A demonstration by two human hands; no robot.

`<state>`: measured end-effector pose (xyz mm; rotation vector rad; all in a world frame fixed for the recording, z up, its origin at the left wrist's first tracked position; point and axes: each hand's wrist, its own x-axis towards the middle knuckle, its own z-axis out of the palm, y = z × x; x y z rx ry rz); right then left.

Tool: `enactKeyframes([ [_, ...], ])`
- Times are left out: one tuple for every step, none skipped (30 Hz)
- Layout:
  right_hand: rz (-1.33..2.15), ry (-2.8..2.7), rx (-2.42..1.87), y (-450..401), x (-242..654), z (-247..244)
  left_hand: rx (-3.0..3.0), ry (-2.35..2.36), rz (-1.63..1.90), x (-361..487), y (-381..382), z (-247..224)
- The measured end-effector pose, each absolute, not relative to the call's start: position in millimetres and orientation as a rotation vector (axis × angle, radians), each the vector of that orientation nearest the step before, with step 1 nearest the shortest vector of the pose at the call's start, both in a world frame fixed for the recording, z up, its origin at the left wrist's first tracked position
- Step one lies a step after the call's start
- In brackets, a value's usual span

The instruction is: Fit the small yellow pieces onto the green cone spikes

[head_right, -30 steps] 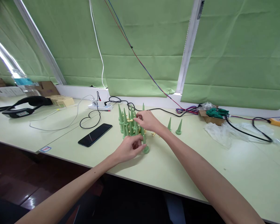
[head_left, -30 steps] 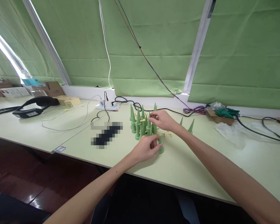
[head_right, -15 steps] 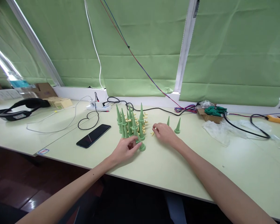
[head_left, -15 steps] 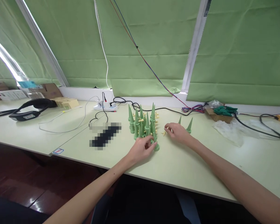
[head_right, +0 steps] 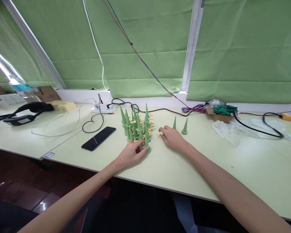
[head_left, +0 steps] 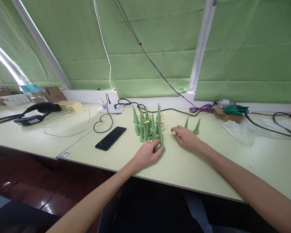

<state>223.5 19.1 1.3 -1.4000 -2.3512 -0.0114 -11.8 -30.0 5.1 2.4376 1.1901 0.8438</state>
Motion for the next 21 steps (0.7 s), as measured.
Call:
enactKeyframes([
  [-0.023, -2.348, -1.416, 19, 223, 1, 2.441, 1.195, 0.839, -12, -30, 5],
  [-0.032, -2.356, -1.434, 19, 223, 1, 2.444, 1.2, 0.834, -11, -30, 5],
  [-0.038, -2.37, -1.448, 20, 223, 0, 2.445, 1.204, 0.829, -11, -31, 6],
  [-0.041, -2.384, -1.458, 20, 222, -1, 2.445, 1.207, 0.823, -11, -31, 6],
  [-0.043, -2.396, -1.461, 20, 222, -1, 2.442, 1.209, 0.819, -11, -31, 6],
  [-0.045, -2.404, -1.459, 20, 221, -2, 2.438, 1.209, 0.814, -11, -31, 6],
  [-0.049, -2.405, -1.456, 20, 221, -3, 2.434, 1.21, 0.808, -11, -31, 6],
  [-0.053, -2.401, -1.451, 20, 220, -3, 2.432, 1.209, 0.802, -11, -31, 6],
  [-0.055, -2.395, -1.448, 21, 219, -4, 2.432, 1.21, 0.799, -10, -31, 6],
  [-0.055, -2.389, -1.448, 21, 218, -4, 2.432, 1.214, 0.8, -10, -31, 6],
  [-0.051, -2.384, -1.449, 21, 217, -4, 2.433, 1.219, 0.802, -10, -32, 6],
  [-0.043, -2.38, -1.45, 21, 215, -4, 2.432, 1.222, 0.807, -10, -32, 6],
  [-0.034, -2.378, -1.452, 21, 214, -5, 2.431, 1.223, 0.813, -10, -32, 6],
  [-0.024, -2.377, -1.452, 20, 213, -5, 2.428, 1.221, 0.819, -10, -32, 6],
  [-0.015, -2.374, -1.451, 19, 211, -5, 2.425, 1.217, 0.826, -10, -32, 6],
  [-0.003, -2.368, -1.446, 18, 210, -5, 2.422, 1.211, 0.833, -10, -32, 6],
  [0.009, -2.359, -1.44, 17, 209, -5, 2.419, 1.207, 0.841, -10, -31, 6],
  [0.022, -2.348, -1.433, 14, 208, -5, 2.415, 1.206, 0.851, -10, -31, 6],
  [0.036, -2.336, -1.423, 12, 207, -5, 2.411, 1.21, 0.866, -10, -31, 6],
  [0.05, -2.324, -1.412, 9, 206, -4, 2.406, 1.216, 0.883, -10, -31, 5],
  [0.065, -2.315, -1.397, 6, 206, -3, 2.401, 1.223, 0.905, -10, -31, 5],
])
